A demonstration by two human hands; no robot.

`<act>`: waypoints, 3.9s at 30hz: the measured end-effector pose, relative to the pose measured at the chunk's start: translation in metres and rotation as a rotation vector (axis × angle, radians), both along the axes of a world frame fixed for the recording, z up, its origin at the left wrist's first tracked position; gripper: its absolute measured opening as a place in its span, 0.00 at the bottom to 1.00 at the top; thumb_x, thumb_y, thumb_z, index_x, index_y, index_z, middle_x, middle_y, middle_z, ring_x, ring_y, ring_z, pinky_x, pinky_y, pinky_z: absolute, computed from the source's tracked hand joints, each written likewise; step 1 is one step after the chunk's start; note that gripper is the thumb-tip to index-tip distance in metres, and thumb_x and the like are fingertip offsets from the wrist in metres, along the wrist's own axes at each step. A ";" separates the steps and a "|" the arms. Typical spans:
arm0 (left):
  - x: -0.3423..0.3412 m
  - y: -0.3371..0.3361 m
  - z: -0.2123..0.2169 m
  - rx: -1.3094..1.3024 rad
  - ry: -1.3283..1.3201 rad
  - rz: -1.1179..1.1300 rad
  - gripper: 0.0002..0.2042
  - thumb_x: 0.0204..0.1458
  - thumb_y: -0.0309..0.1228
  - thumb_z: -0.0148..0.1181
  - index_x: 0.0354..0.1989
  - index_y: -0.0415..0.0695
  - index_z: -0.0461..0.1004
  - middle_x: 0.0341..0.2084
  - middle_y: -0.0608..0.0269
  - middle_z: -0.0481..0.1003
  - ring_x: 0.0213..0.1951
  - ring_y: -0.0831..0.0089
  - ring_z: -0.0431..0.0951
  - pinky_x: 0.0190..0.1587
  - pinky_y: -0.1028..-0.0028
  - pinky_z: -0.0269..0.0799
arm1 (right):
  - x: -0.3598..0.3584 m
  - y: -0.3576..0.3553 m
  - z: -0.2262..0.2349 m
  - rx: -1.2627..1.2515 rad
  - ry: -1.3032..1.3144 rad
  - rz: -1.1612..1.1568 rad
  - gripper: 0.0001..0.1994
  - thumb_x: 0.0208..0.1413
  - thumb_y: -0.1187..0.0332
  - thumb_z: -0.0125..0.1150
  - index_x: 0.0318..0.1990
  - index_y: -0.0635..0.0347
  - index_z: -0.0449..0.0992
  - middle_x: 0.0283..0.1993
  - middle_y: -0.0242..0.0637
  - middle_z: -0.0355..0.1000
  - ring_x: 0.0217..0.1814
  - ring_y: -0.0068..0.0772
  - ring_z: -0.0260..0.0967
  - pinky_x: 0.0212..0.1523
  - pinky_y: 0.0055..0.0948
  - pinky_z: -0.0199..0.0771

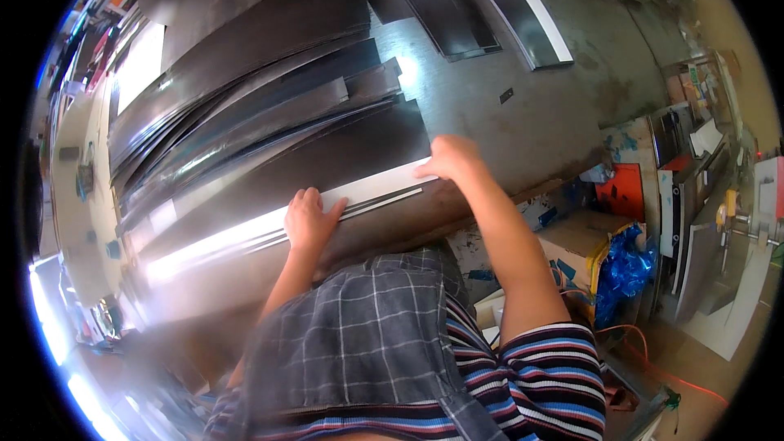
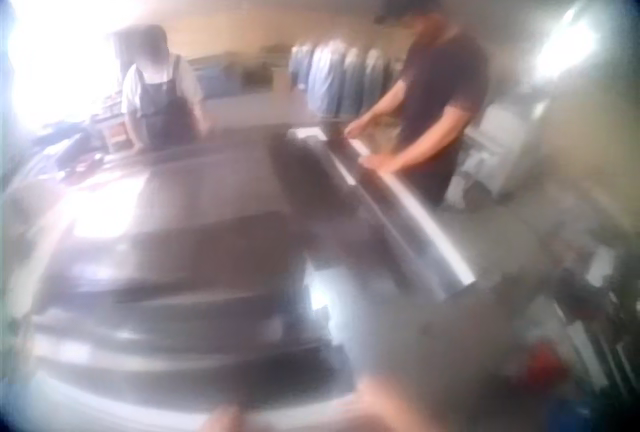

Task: The person places white plastic strips along the edges of a large dark panel on a workbench. They repeatedly pick up strips, align them, and press them into place while two coworkers work on the same panel from the opposite side.

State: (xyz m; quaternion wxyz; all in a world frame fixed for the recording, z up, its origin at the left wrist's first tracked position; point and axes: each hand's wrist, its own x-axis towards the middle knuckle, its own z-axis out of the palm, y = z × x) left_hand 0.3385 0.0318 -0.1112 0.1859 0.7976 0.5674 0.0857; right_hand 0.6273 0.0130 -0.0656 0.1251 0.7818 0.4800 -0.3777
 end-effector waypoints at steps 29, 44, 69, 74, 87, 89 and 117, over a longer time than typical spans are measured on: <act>-0.033 0.024 0.011 -0.082 -0.391 0.201 0.06 0.47 0.32 0.64 0.27 0.45 0.75 0.24 0.60 0.75 0.28 0.62 0.77 0.31 0.67 0.72 | 0.029 0.336 -0.101 0.818 0.747 -0.781 0.08 0.53 0.62 0.58 0.35 0.54 0.76 0.27 0.27 0.72 0.28 0.21 0.70 0.26 0.25 0.69; -0.054 0.087 -0.009 -0.474 -1.128 0.539 0.08 0.56 0.34 0.60 0.39 0.43 0.75 0.27 0.67 0.76 0.32 0.73 0.77 0.34 0.75 0.72 | -0.069 0.181 0.120 1.297 0.725 0.190 0.10 0.57 0.74 0.54 0.42 0.69 0.76 0.38 0.52 0.76 0.41 0.48 0.76 0.41 0.35 0.75; -0.208 0.036 -0.030 0.011 -1.477 1.536 0.23 0.51 0.24 0.52 0.58 0.37 0.59 0.54 0.54 0.63 0.55 0.62 0.66 0.56 0.67 0.63 | 0.012 -0.007 -0.049 0.661 0.297 -0.325 0.13 0.52 0.63 0.64 0.32 0.65 0.73 0.26 0.39 0.72 0.28 0.29 0.69 0.32 0.31 0.70; -0.192 0.017 -0.029 0.210 -1.249 1.183 0.30 0.47 0.19 0.54 0.62 0.40 0.56 0.56 0.53 0.60 0.58 0.64 0.62 0.58 0.67 0.59 | -0.012 -0.003 0.057 1.009 0.339 -0.233 0.15 0.49 0.65 0.67 0.40 0.65 0.74 0.36 0.46 0.76 0.40 0.42 0.75 0.42 0.32 0.74; -0.079 -0.005 0.019 -0.001 -1.070 0.756 0.29 0.44 0.22 0.60 0.58 0.43 0.62 0.56 0.57 0.63 0.58 0.62 0.65 0.56 0.64 0.64 | -0.091 -0.059 0.321 2.179 1.477 0.896 0.16 0.52 0.69 0.65 0.50 0.44 0.75 0.54 0.16 0.67 0.56 0.21 0.62 0.50 0.32 0.63; -0.076 -0.010 0.024 -0.050 -1.021 0.736 0.29 0.44 0.23 0.61 0.58 0.44 0.62 0.56 0.58 0.63 0.58 0.63 0.65 0.55 0.65 0.64 | -0.087 -0.060 0.316 2.211 1.420 0.896 0.18 0.52 0.71 0.64 0.51 0.43 0.75 0.53 0.13 0.67 0.55 0.19 0.62 0.48 0.30 0.63; -0.057 -0.041 -0.002 -0.223 -1.046 0.611 0.25 0.46 0.23 0.60 0.55 0.45 0.65 0.52 0.62 0.68 0.55 0.69 0.67 0.54 0.66 0.63 | -0.065 0.112 -0.020 0.942 -0.089 0.143 0.34 0.47 0.49 0.66 0.54 0.67 0.70 0.65 0.53 0.59 0.72 0.52 0.48 0.67 0.55 0.48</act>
